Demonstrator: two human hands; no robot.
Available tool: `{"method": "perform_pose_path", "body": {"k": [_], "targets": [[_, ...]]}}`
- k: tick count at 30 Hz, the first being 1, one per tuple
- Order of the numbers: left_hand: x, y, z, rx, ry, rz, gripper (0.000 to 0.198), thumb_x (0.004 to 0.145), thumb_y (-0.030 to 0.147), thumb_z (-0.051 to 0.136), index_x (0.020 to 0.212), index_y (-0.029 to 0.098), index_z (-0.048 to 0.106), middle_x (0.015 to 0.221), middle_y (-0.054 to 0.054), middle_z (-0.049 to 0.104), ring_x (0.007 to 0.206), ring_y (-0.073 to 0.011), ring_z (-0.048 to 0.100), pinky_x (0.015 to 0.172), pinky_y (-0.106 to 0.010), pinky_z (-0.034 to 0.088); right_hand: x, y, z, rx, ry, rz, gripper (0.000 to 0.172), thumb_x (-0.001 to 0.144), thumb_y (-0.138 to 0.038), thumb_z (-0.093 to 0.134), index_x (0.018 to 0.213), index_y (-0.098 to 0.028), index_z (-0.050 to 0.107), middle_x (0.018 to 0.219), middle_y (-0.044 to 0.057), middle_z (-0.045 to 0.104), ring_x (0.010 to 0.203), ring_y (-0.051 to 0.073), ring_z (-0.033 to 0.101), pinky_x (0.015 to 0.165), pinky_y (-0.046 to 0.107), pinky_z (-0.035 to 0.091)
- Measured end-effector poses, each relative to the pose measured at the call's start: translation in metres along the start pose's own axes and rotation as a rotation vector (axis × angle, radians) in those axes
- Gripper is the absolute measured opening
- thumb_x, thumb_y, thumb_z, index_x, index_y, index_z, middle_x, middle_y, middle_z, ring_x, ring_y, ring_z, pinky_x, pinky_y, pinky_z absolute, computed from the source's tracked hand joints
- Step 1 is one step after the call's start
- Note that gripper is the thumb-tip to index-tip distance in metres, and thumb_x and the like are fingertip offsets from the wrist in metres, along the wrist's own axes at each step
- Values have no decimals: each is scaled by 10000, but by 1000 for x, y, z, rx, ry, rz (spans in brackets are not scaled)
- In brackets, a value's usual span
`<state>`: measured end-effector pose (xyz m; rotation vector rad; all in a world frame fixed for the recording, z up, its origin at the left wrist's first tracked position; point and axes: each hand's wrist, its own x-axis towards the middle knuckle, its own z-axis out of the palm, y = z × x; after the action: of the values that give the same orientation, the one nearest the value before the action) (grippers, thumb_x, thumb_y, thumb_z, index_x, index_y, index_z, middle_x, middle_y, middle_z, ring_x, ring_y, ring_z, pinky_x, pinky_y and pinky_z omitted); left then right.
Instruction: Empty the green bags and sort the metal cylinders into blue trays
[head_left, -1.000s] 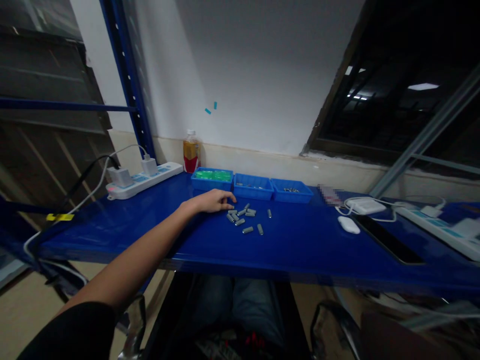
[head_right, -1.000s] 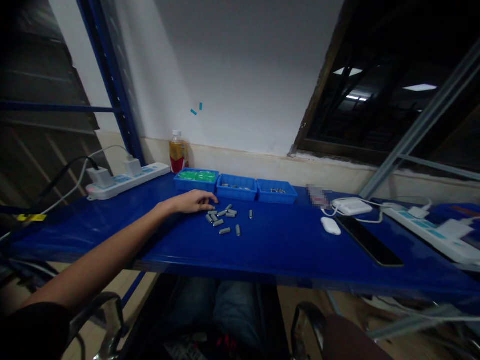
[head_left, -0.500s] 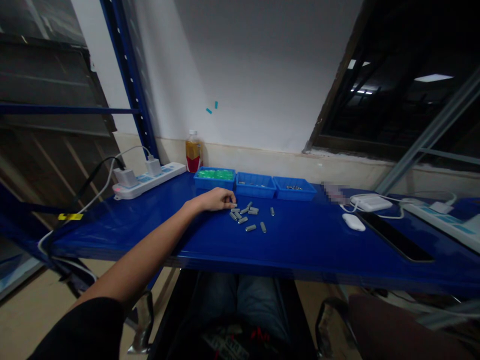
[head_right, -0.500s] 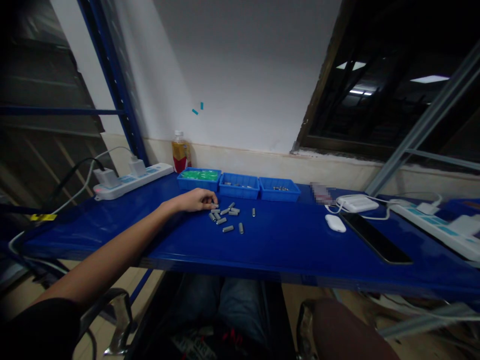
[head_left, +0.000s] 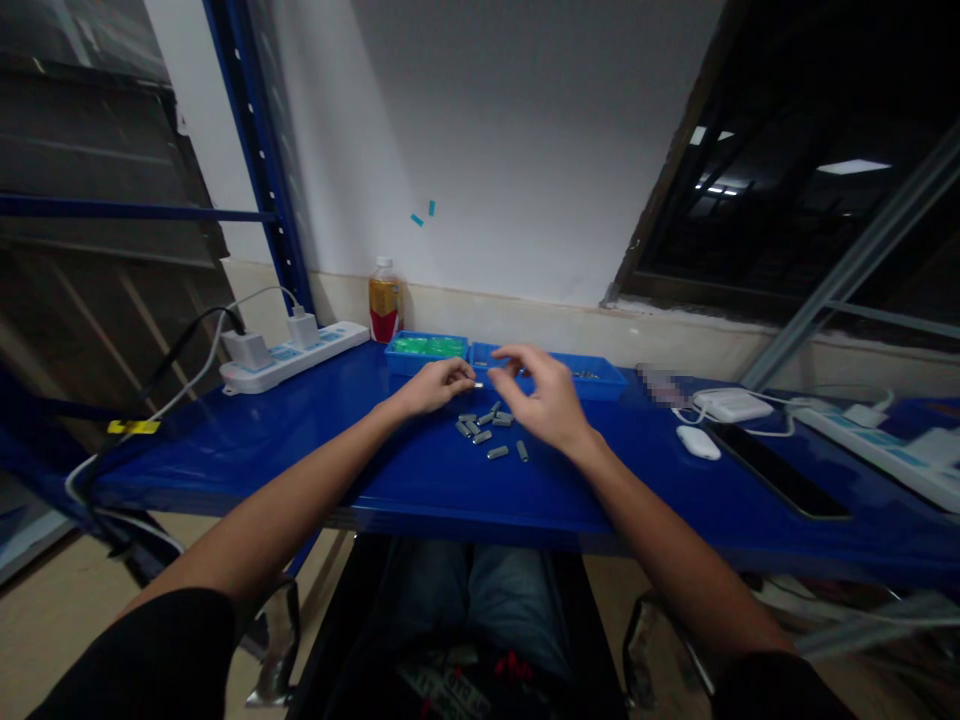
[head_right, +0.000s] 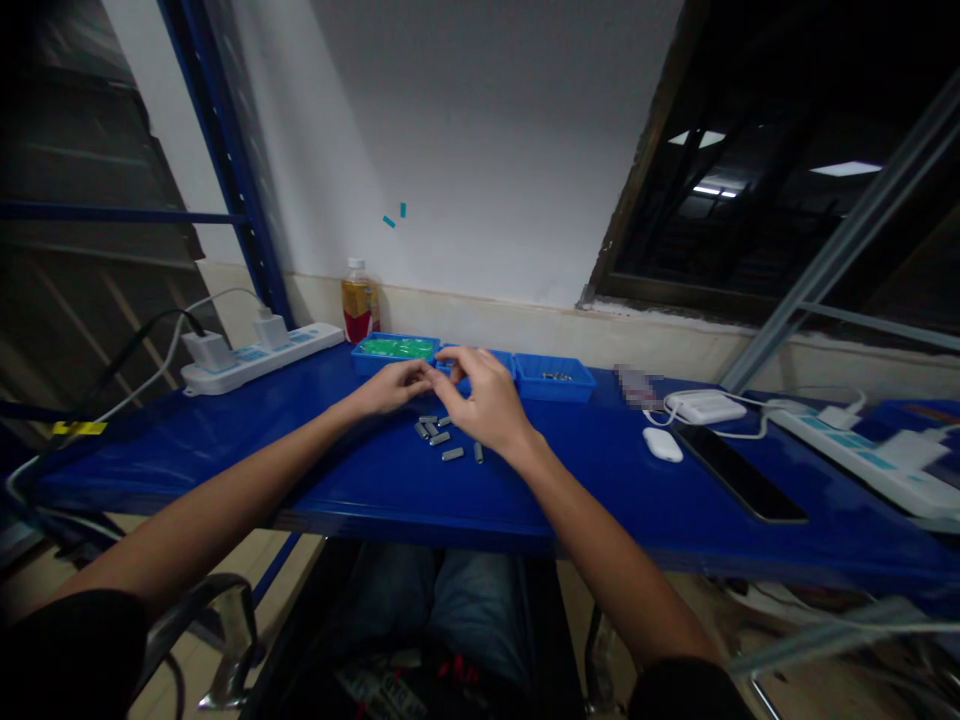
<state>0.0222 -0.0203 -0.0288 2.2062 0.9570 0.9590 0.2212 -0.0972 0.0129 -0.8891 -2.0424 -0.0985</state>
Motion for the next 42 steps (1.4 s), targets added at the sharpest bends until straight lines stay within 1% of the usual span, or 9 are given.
{"method": "perform_pose_path", "body": {"k": [4, 8, 14, 19, 25, 28, 32, 37, 42], "targets": [[2, -1, 3, -239, 26, -39, 268, 783, 387, 598, 832, 145, 495, 694, -13, 601, 628, -124, 550, 615, -244, 425, 8, 31, 36, -142, -244, -125, 174, 851, -257, 577, 995, -158, 576, 889, 64, 609, 859, 196, 550, 783, 333, 442], [3, -6, 3, -334, 24, -95, 368, 756, 482, 624, 836, 153, 480, 702, -26, 633, 618, -123, 561, 603, -242, 429, 12, 51, 58, -128, -228, -134, 76, 881, -189, 507, 940, -175, 553, 904, 69, 595, 889, 196, 535, 804, 319, 425], [2, -3, 7, -377, 0, -98, 380, 763, 496, 623, 859, 154, 486, 698, -20, 643, 573, -101, 541, 592, -235, 422, 3, 49, 51, -197, -217, -131, 113, 877, -179, 497, 974, -173, 555, 958, 94, 564, 941, 225, 514, 812, 339, 417], [1, 3, 7, -256, 19, -14, 388, 741, 438, 660, 952, 137, 538, 743, -18, 627, 658, -129, 566, 634, -252, 427, 1, 50, 45, -110, -183, -80, 182, 938, -231, 418, 980, -159, 579, 918, 89, 580, 904, 202, 536, 817, 320, 418], [1, 6, 6, -133, 67, 16, 367, 787, 474, 587, 877, 118, 584, 734, -27, 604, 664, -138, 555, 631, -259, 434, -1, 48, 48, -57, -123, -47, 188, 910, -297, 494, 1023, -165, 565, 872, 60, 585, 836, 185, 541, 767, 297, 421], [1, 3, 3, -117, -27, -38, 407, 795, 512, 554, 874, 116, 606, 747, -41, 626, 673, -145, 571, 641, -261, 444, 1, 51, 47, -157, -155, -27, 182, 922, -303, 469, 960, -170, 588, 906, 70, 602, 857, 189, 538, 768, 296, 405], [0, -2, -9, 132, -267, -164, 410, 696, 512, 655, 869, 141, 679, 755, -37, 673, 659, -147, 582, 607, -235, 417, 6, 68, 38, -376, -158, 84, 232, 936, -319, 443, 932, -174, 624, 959, 93, 624, 953, 226, 526, 815, 328, 368], [-3, 0, -16, 320, -253, -172, 323, 730, 427, 620, 877, 152, 703, 776, -39, 695, 688, -157, 604, 613, -229, 402, 4, 90, 32, -499, -197, 270, 296, 947, -328, 402, 969, -185, 660, 1000, 109, 633, 1002, 249, 513, 817, 346, 356], [-4, 6, -12, 306, -354, -124, 402, 736, 468, 619, 984, 160, 685, 824, -40, 699, 697, -153, 602, 611, -221, 402, 1, 91, 37, -496, -218, 324, 322, 953, -303, 370, 1112, -194, 628, 1073, 112, 627, 1030, 257, 502, 827, 361, 349]]}}
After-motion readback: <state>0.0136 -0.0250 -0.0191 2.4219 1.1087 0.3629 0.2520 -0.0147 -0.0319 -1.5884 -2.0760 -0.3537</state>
